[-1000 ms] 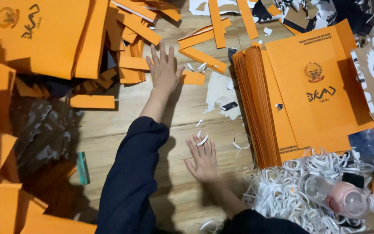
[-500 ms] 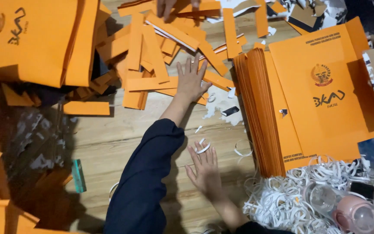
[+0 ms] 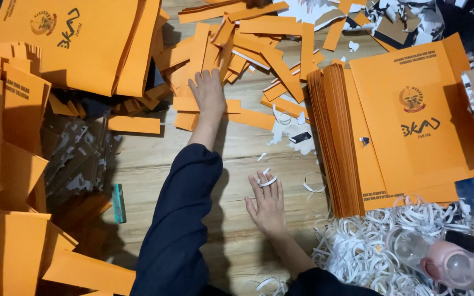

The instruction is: The person applies adhesive strips to the inner edges of orange folders and folds the cardstock by hand to assemble them while sitting on the floor.

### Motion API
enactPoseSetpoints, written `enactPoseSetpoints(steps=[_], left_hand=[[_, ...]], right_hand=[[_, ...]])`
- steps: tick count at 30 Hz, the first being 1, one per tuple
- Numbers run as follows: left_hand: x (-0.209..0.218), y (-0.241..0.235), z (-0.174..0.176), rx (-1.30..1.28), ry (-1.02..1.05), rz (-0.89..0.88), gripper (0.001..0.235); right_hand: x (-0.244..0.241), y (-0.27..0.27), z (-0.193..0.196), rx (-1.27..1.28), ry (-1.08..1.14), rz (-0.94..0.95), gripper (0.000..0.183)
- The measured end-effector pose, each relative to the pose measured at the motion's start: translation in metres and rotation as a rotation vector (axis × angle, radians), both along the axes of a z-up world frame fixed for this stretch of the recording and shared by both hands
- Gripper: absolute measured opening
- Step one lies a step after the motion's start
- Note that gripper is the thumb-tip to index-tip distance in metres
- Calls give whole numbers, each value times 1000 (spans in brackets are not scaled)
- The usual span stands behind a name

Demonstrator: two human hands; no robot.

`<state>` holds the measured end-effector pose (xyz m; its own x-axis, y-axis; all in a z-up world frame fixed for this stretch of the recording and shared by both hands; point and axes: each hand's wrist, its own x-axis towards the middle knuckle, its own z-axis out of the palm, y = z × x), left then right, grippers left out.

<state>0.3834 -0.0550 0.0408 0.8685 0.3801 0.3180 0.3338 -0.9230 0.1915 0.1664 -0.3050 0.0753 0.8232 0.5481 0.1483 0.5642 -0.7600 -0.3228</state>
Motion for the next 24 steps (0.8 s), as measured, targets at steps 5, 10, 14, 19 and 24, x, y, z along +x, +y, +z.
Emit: enactPoseSetpoints(steps=[5, 10, 14, 19, 24], left_hand=[[6, -27, 85, 37, 97, 89, 81], [30, -51, 61, 133, 308, -354, 80], [50, -68, -14, 312, -21, -441, 20], [35, -30, -12, 530, -233, -236, 11], [-10, 8, 102, 75, 441, -52, 103]], right_hand=[[1, -1, -10, 3, -9, -1, 55], [2, -2, -14, 2, -16, -10, 56], [3, -1, -10, -16, -22, -11, 56], [1, -1, -8, 8, -18, -10, 54], [1, 1, 7, 45, -70, -5, 52]])
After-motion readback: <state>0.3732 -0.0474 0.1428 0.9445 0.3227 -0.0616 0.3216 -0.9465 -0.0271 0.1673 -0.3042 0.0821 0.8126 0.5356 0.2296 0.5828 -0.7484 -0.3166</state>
